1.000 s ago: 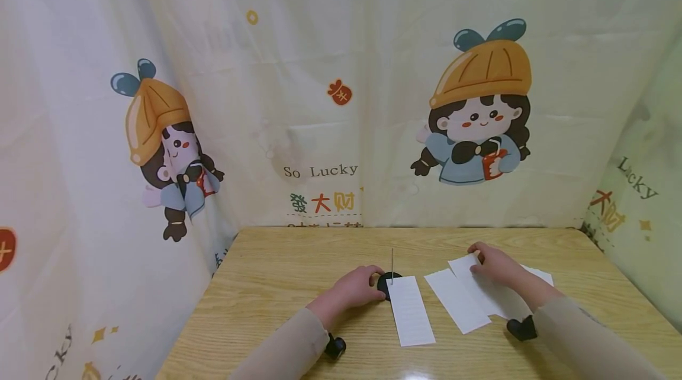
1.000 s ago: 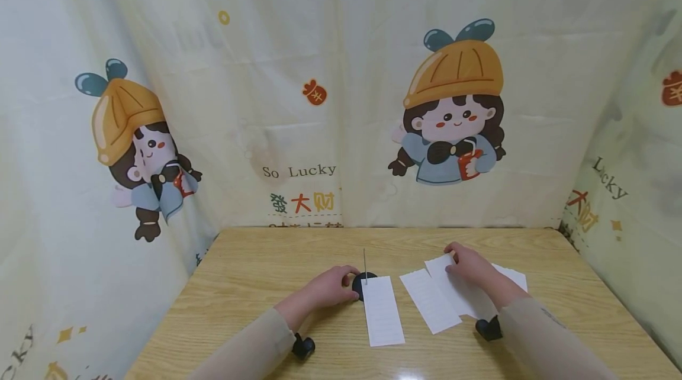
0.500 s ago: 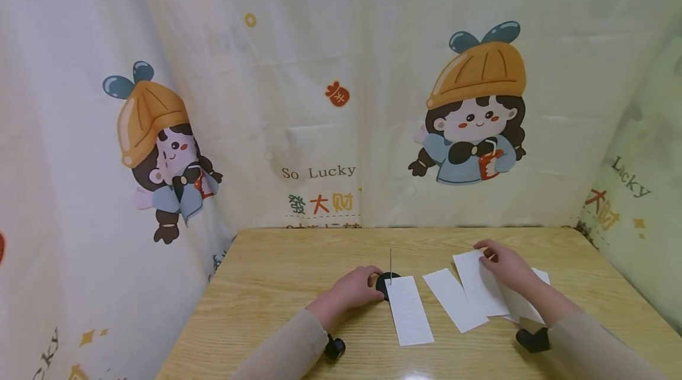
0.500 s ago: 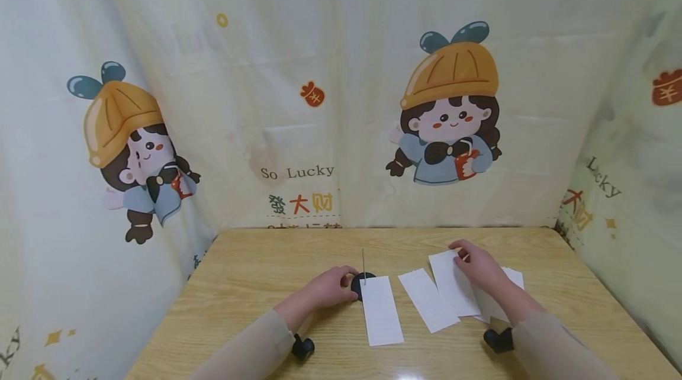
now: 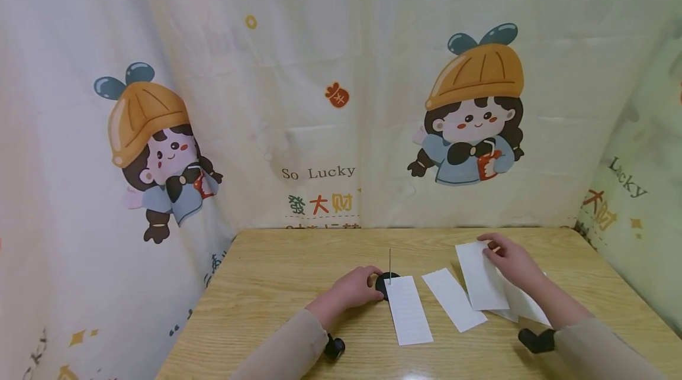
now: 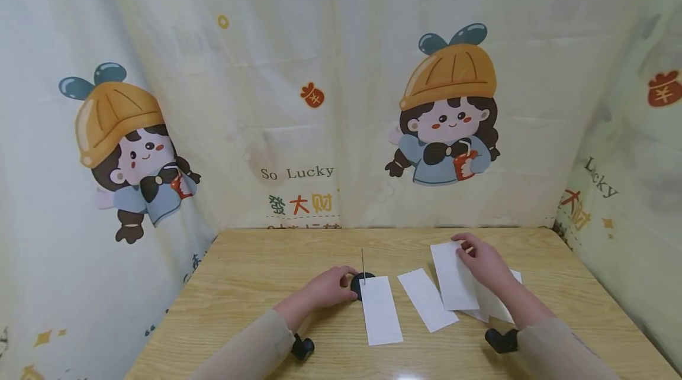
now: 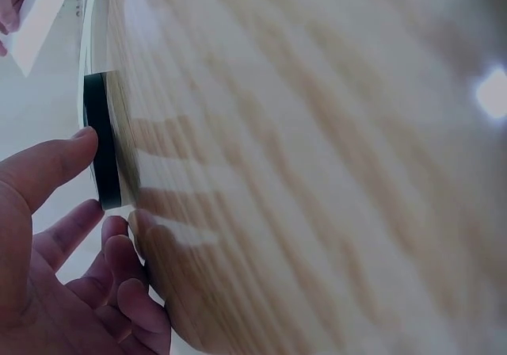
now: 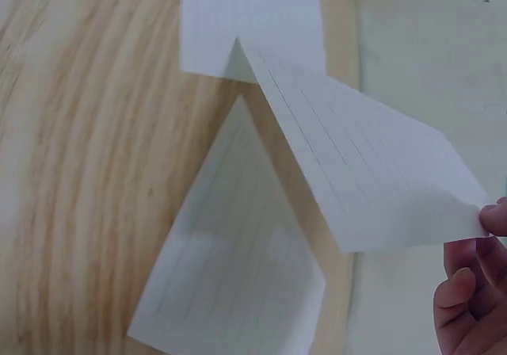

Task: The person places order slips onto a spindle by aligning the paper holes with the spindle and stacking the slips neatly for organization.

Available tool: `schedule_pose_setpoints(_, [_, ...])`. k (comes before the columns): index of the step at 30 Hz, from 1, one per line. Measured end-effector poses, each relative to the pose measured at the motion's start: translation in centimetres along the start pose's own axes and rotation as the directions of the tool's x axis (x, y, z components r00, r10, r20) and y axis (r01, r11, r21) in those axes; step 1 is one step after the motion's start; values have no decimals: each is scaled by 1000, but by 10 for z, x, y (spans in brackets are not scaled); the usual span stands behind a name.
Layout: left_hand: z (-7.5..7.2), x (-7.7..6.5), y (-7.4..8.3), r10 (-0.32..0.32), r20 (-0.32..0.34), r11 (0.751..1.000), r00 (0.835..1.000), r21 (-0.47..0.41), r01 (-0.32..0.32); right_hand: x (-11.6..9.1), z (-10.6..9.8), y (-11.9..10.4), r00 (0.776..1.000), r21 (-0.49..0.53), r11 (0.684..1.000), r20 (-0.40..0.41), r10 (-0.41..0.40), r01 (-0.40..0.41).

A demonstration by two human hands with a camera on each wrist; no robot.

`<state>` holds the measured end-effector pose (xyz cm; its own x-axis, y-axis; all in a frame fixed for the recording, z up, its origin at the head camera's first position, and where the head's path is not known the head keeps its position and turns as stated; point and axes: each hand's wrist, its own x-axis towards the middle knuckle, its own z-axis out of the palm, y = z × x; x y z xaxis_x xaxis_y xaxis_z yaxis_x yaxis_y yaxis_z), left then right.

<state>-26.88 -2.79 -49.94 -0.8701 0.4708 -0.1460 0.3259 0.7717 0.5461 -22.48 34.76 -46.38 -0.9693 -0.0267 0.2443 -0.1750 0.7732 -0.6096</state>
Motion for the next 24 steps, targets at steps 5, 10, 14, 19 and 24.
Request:
schedule_pose_setpoints(5, [-1, 0, 1, 2, -3, 1000, 1000, -5, -2, 0, -3, -9, 998, 30, 999, -54, 20, -18])
schedule_pose_setpoints(10, [-1, -1, 3, 2, -3, 1000, 1000, -16, -2, -1, -1, -24, 998, 96, 995, -65, 26, -20])
schedule_pose_setpoints(14, [-1, -4, 5, 1, -3, 1000, 1000, -23, -1, -1, 5, -36, 999, 148, 988, -33, 39, -33])
schedule_pose_setpoints(19, [-2, -6, 6, 3, -4, 1000, 1000, -21, -3, -1, 13, -52, 998, 228, 972, 11, 63, -64])
schedule_pose_setpoints(24, [-1, -6, 5, 7, -5, 1000, 1000, -14, -8, 0, 23, -66, 997, 302, 951, 30, 66, -72])
